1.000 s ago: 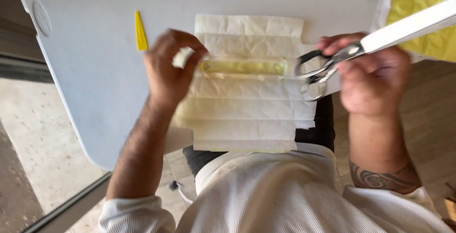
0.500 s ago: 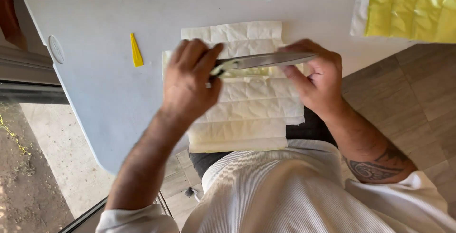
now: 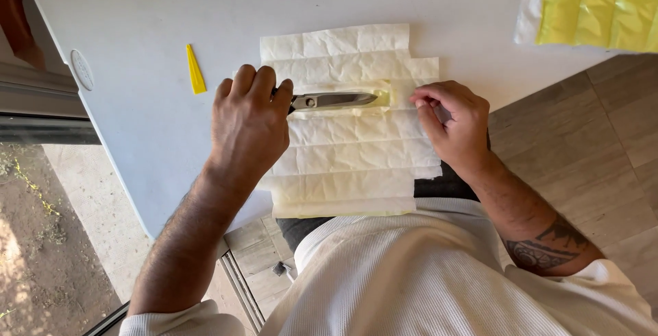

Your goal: Applying glue to the edges of a padded material and pressing them down to form seams, occasionally using scissors for adjustments.

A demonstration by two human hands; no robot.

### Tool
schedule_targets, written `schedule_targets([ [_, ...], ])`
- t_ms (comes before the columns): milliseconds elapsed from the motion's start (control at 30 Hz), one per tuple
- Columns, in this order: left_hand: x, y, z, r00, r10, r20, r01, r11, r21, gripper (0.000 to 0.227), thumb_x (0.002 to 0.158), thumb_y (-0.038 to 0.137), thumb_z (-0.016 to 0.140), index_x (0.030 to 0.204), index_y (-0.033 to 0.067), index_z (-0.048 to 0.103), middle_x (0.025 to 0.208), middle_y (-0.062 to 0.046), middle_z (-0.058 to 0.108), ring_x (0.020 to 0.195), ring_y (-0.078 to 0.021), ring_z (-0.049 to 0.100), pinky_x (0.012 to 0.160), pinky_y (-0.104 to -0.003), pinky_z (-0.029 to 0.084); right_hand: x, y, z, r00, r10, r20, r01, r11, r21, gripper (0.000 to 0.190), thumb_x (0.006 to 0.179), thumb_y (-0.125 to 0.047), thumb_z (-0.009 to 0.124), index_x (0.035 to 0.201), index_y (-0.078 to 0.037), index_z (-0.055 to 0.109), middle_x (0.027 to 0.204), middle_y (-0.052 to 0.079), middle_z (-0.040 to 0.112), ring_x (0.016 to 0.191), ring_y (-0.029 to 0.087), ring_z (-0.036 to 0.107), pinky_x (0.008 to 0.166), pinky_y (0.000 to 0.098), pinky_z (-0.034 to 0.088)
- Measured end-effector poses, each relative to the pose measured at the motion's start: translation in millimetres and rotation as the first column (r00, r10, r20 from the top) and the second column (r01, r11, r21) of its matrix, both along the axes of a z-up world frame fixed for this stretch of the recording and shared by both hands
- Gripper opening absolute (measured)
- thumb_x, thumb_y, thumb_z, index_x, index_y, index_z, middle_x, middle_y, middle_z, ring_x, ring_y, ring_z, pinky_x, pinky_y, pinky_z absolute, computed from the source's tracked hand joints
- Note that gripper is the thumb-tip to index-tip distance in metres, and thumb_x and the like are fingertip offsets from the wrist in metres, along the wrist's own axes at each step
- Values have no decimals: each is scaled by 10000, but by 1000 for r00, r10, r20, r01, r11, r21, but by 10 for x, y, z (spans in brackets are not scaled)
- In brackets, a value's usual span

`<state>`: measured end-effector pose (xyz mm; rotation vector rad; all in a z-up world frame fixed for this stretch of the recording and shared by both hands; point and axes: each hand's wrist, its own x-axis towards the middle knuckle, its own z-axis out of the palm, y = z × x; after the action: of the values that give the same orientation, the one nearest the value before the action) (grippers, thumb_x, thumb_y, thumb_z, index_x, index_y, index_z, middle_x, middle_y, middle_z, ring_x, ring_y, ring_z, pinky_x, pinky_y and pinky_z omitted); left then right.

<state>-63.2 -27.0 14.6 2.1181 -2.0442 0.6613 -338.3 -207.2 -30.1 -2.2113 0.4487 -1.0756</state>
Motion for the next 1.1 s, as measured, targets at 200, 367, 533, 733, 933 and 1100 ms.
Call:
schedule_targets([
  [200,-48,-69,41,999,11,-32,-9,998,54,322,720,15,702,1002,137,802,857,-40,536,808,-221,494,649,-338,425,3,0,-38,1000,-5,15,5,1000,0,105,934,100,676,1014,60,731,854,156,717,754,267,670,703,371,589],
  [367,-69,-74,-8,993,44,-108,-35,995,88,340,690,38,733,1004,148,804,854,-33,541,814,-219,509,658,-348,452,-3,-20,-63,1000,3,14,-3,1000,9,119,922,105,684,1013,59,745,853,157,727,744,280,674,688,380,589],
  [533,-87,-36,-28,973,98,-209,-70,988,139,382,646,86,804,1023,149,807,868,-31,550,822,-223,526,680,-368,491,36,-146,11,999,23,-22,-23,1000,15,128,896,114,716,998,48,755,830,152,724,732,279,684,662,375,591],
  [733,-115,-28,-17,950,145,-276,-98,980,174,410,646,60,772,1043,153,812,861,-29,560,826,-225,560,707,-378,529,327,-356,371,924,200,-325,-280,934,-221,60,888,62,725,882,3,729,891,146,675,788,329,650,698,446,548],
  [933,-140,-52,-13,927,177,-331,-105,969,224,417,631,66,766,1037,147,812,843,-25,559,812,-219,575,693,-394,556,540,-446,513,706,222,-672,-492,837,-240,73,823,6,720,856,-24,777,860,113,666,834,324,636,741,481,531],
  [1100,-148,-37,-16,899,186,-396,-96,967,235,438,617,45,740,1037,143,816,834,-32,571,814,-233,597,695,-397,559,593,-468,552,512,131,-849,-540,818,-200,74,825,-96,741,882,-75,784,910,35,678,932,252,638,799,415,488],
])
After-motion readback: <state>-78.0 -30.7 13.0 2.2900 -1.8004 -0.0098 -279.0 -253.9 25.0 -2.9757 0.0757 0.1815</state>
